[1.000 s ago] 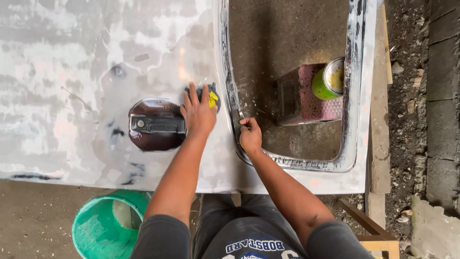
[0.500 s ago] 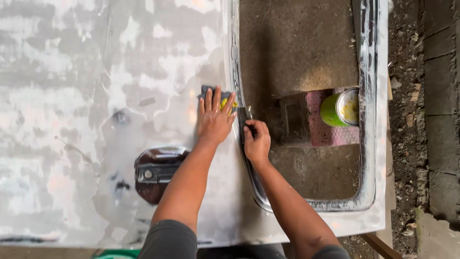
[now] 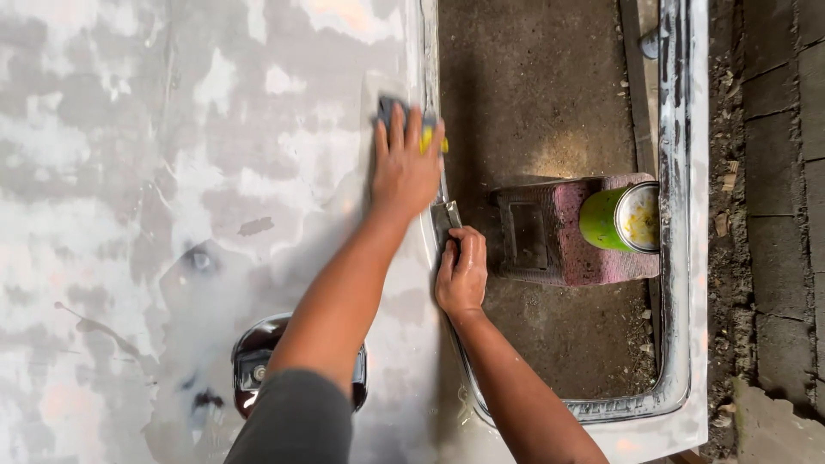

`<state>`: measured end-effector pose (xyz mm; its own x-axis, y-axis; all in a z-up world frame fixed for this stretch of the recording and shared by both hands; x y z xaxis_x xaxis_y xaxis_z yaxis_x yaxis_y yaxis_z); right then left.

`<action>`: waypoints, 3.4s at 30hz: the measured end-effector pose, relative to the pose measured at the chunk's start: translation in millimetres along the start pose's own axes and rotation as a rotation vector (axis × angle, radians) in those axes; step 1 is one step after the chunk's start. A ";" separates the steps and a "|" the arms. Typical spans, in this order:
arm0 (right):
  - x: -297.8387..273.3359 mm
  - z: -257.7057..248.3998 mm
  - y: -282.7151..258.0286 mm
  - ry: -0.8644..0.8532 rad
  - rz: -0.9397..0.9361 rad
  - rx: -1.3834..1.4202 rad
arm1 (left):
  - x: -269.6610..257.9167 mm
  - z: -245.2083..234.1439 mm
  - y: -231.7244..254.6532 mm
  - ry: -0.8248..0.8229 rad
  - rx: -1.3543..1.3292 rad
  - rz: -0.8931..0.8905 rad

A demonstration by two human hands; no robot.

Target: The person dips a yellow sponge and a black sanding block into a green bucket of water. They then use the sponge to wipe the surface of a white car door and the sanding block to scrub the door's edge and frame. The person repeats this process, rinsing the tools in the bucket and continuing to clean the door area.

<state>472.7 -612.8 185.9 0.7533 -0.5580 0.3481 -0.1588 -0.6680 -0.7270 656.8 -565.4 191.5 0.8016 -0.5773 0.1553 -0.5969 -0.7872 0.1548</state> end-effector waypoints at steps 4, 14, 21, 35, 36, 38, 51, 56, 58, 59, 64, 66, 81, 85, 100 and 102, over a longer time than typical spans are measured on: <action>1.7 -6.6 -2.7 0.040 -0.050 -0.013 | -55.8 3.2 25.9 0.036 -0.123 0.052; -2.6 0.0 4.5 -0.022 0.032 0.027 | 41.5 16.0 -7.7 0.130 -0.147 -0.073; 1.2 -1.0 3.6 -0.050 0.095 0.061 | -90.6 -11.0 19.1 0.151 -0.229 -0.018; 3.5 -2.9 10.8 -0.029 0.087 0.084 | -99.4 -17.2 -52.5 0.039 -0.093 -0.350; 6.4 -4.3 7.4 -0.008 0.073 0.114 | -104.1 -13.2 -52.5 0.040 -0.090 -0.312; 8.7 -6.6 11.7 -0.014 0.121 0.157 | -105.9 -16.9 -52.7 0.013 -0.079 -0.336; 108.9 48.9 -4.0 -0.029 -0.024 0.117 | -93.8 -22.3 -48.4 -0.082 -0.023 -0.308; 68.5 22.5 0.2 -0.080 -0.020 0.129 | -91.9 -15.8 -52.0 -0.102 -0.001 -0.303; 64.4 25.8 6.3 -0.101 0.014 0.132 | -102.7 -11.3 -48.2 -0.109 -0.002 -0.309; 74.8 32.9 5.9 -0.066 -0.006 0.147 | -99.8 -12.4 -49.7 -0.080 -0.004 -0.307; 115.2 58.2 1.4 -0.003 -0.039 0.106 | -99.1 -11.6 -50.8 -0.048 -0.029 -0.307; 114.3 53.0 0.9 0.000 0.006 0.108 | -100.4 -14.9 -50.5 0.030 -0.027 -0.279; 120.7 56.8 1.6 -0.034 -0.030 0.112 | -100.8 -13.3 -50.2 -0.015 0.007 -0.297; 84.7 30.8 4.8 -0.083 0.008 0.123 | -99.9 -10.9 -51.4 -0.011 0.005 -0.303; 75.7 27.2 -2.9 -0.092 -0.112 0.117 | -96.4 -14.7 -51.9 0.004 -0.019 -0.290; 27.0 -0.5 0.6 -0.197 -0.085 0.115 | -100.1 -18.3 -49.6 -0.004 -0.018 -0.287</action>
<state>492.6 -628.5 195.1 0.8724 -0.3881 0.2973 -0.0244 -0.6419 -0.7664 605.6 -464.6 186.1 0.9379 -0.3326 0.0986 -0.3463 -0.9144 0.2095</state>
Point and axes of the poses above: each hand's wrist, its own x-axis towards the middle knuckle, its own z-axis out of the palm, y = z × x, the point moved 8 cm from there along x, towards the middle knuckle, and after that the axes turned 8 degrees about y, right-handed, at the moved point
